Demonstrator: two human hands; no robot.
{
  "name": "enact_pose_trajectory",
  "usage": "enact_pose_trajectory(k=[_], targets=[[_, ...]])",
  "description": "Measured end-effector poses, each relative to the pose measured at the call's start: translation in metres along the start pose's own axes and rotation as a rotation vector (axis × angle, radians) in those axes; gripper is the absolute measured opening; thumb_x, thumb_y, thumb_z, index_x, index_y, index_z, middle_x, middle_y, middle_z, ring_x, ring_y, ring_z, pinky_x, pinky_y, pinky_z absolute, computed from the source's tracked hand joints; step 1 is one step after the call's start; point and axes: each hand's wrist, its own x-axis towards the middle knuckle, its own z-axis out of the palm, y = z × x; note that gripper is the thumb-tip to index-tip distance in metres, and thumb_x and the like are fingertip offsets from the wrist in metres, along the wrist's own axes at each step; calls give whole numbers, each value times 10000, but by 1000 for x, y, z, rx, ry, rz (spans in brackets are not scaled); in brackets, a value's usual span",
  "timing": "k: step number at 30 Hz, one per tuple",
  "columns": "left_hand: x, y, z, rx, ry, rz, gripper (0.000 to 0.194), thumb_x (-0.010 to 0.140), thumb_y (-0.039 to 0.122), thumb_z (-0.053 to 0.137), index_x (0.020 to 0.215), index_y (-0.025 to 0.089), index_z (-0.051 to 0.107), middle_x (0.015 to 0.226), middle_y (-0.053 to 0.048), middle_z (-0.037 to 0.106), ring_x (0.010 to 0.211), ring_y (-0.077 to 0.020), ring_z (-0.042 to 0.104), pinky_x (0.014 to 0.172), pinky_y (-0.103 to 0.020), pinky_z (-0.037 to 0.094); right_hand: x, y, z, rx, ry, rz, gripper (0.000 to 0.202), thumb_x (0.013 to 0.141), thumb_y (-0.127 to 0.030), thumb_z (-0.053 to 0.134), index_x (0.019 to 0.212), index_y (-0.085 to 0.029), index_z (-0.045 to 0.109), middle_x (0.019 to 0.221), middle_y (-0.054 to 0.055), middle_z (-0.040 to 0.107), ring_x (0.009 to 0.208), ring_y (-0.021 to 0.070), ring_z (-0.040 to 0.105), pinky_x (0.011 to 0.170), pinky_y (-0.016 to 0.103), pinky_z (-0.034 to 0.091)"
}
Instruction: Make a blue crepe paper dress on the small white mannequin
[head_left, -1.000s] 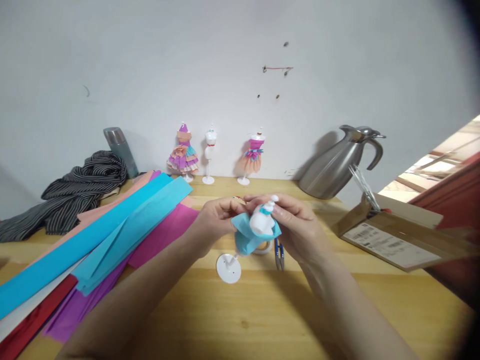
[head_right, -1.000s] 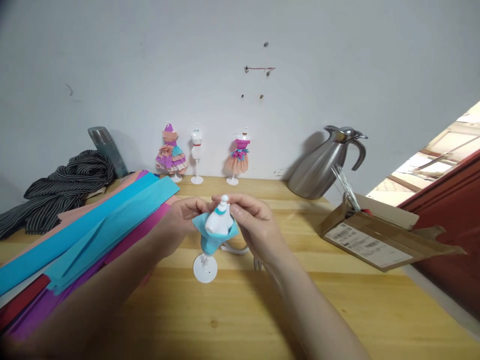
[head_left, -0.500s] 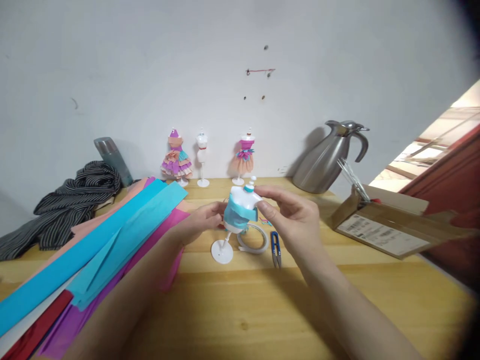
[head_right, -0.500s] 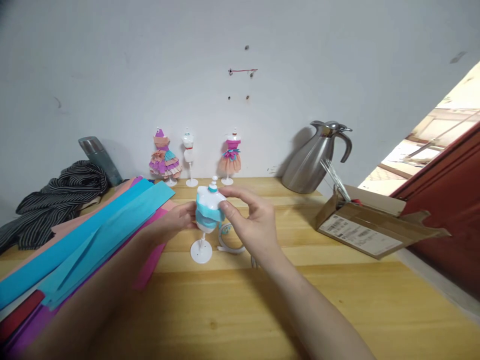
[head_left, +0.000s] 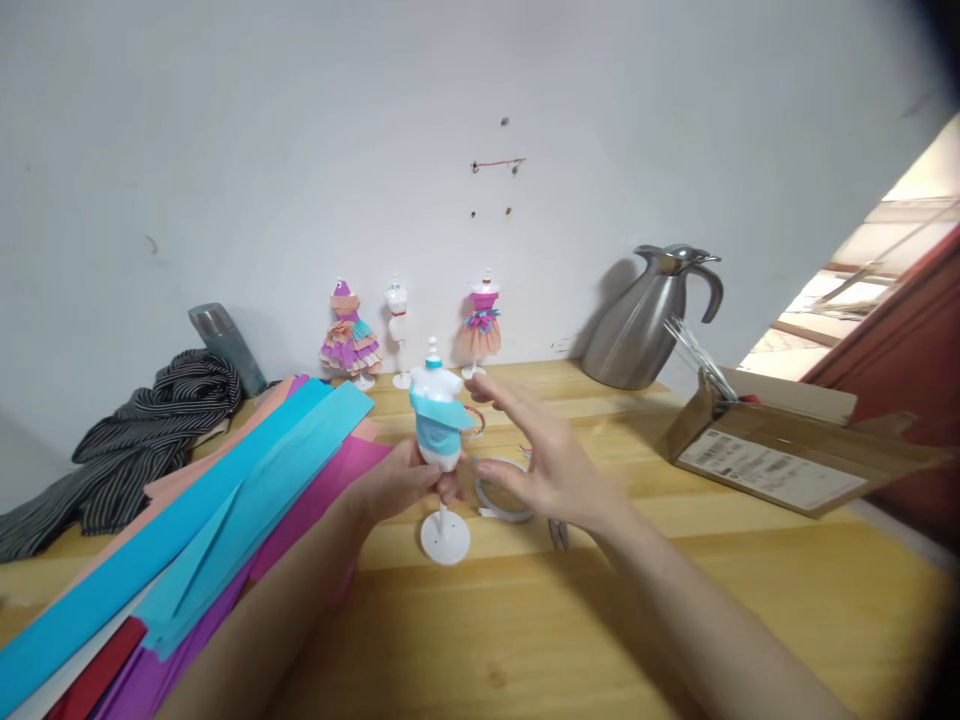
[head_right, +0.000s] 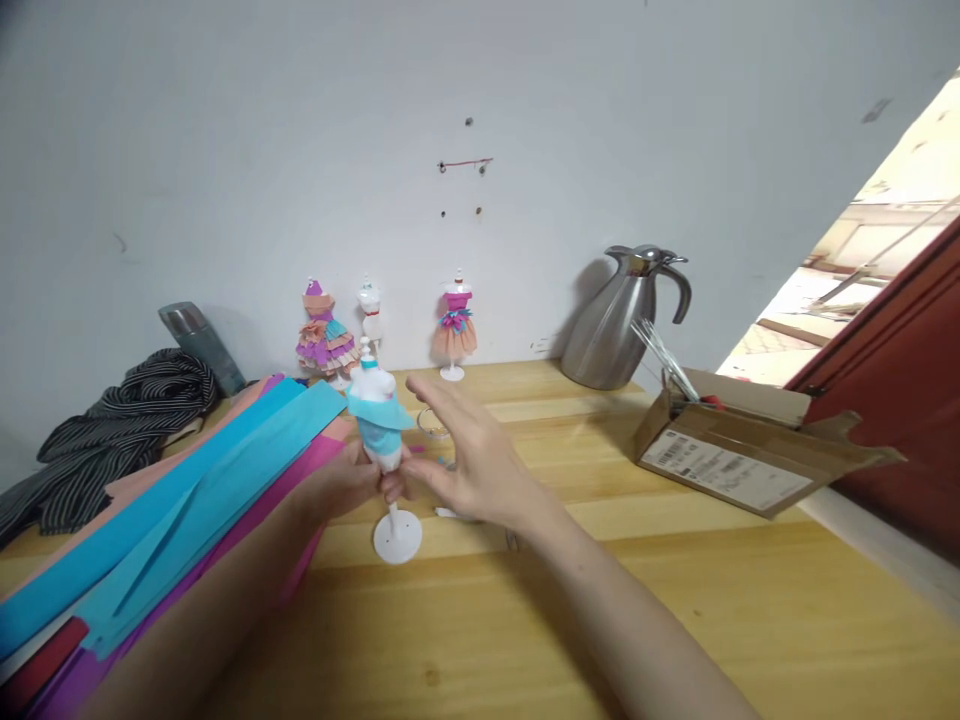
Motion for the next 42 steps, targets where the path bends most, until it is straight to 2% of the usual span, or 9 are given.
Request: enact_pose_trajectory(k=[4, 8, 13, 20, 26, 30, 33, 37, 42], targets=[[2, -9, 6, -170, -51, -3, 397, 624, 434, 817, 684, 149, 548, 488, 84, 366, 447, -45, 341, 544, -225, 432, -2, -5, 10, -119, 83, 4, 490, 840, -286, 630, 1314, -234, 515, 1200, 140, 651, 1081, 290, 617, 901, 475, 502], [-1, -15, 12, -270, -166, -95, 554, 597, 680, 722, 698, 173, 521, 453, 102, 265, 365, -24, 176, 361, -169, 184, -3, -9, 14, -86, 122, 57, 374, 852, -245, 597, 1225, -232, 572, 1058, 106, 692, 896, 246, 657, 790, 422, 536], [-4, -13, 25, -534, -335, -227, 620, 641, 775, 595, 945, 240, 523, 555, 73, 443, 324, -13, 139, 327, -147, 96, 0, -3, 10, -12, 238, 203, 212, 837, -218, 580, 1049, -220, 596, 951, 70, 646, 788, 196, 629, 675, 362, 546], [0, -17, 30, -624, -380, -270, 685, 702, 811, 467, 867, 153, 559, 794, -39, 590, 296, 12, 215, 289, -171, 89, 4, -4, 5, -112, 231, 17, 289, 777, -107, 544, 1038, -232, 545, 1096, 106, 596, 1022, 255, 579, 781, 410, 522], [5, -20, 33, -514, -210, -289, 730, 772, 780, 377, 831, 88, 600, 689, -17, 546, 301, 0, 226, 317, -199, 97, 3, -8, 5, -138, 225, -26, 323, 773, -134, 525, 1080, -231, 540, 1162, 123, 580, 1098, 289, 563, 910, 492, 470], [7, -25, 39, -483, -39, -216, 667, 798, 763, 373, 773, 125, 568, 533, 23, 486, 313, -27, 218, 350, -216, 120, 2, -10, 8, -197, 120, -74, 639, 775, -206, 563, 1376, -282, 357, 1493, 126, 325, 1372, 342, 331, 1059, 571, 335], [8, -32, 40, -452, 10, -172, 687, 763, 808, 365, 753, 147, 551, 422, 64, 366, 312, -43, 207, 369, -223, 141, 1, -8, 14, -251, 134, -78, 761, 770, -181, 559, 1452, -312, 247, 1571, 100, 173, 1432, 347, 211, 1076, 581, 304], [10, -37, 43, -395, 102, -124, 730, 703, 860, 371, 766, 154, 546, 414, 76, 334, 330, -48, 214, 391, -229, 163, 0, -6, 19, -276, 175, -62, 768, 770, -162, 542, 1459, -310, 239, 1573, 96, 176, 1432, 350, 215, 1064, 590, 317], [9, -37, 49, -332, 192, -98, 737, 676, 863, 417, 789, 145, 532, 538, 45, 436, 376, -38, 252, 421, -231, 167, -1, -9, 23, -301, 234, -63, 711, 770, -105, 494, 1436, -260, 298, 1526, 133, 279, 1401, 349, 292, 1035, 585, 365]])
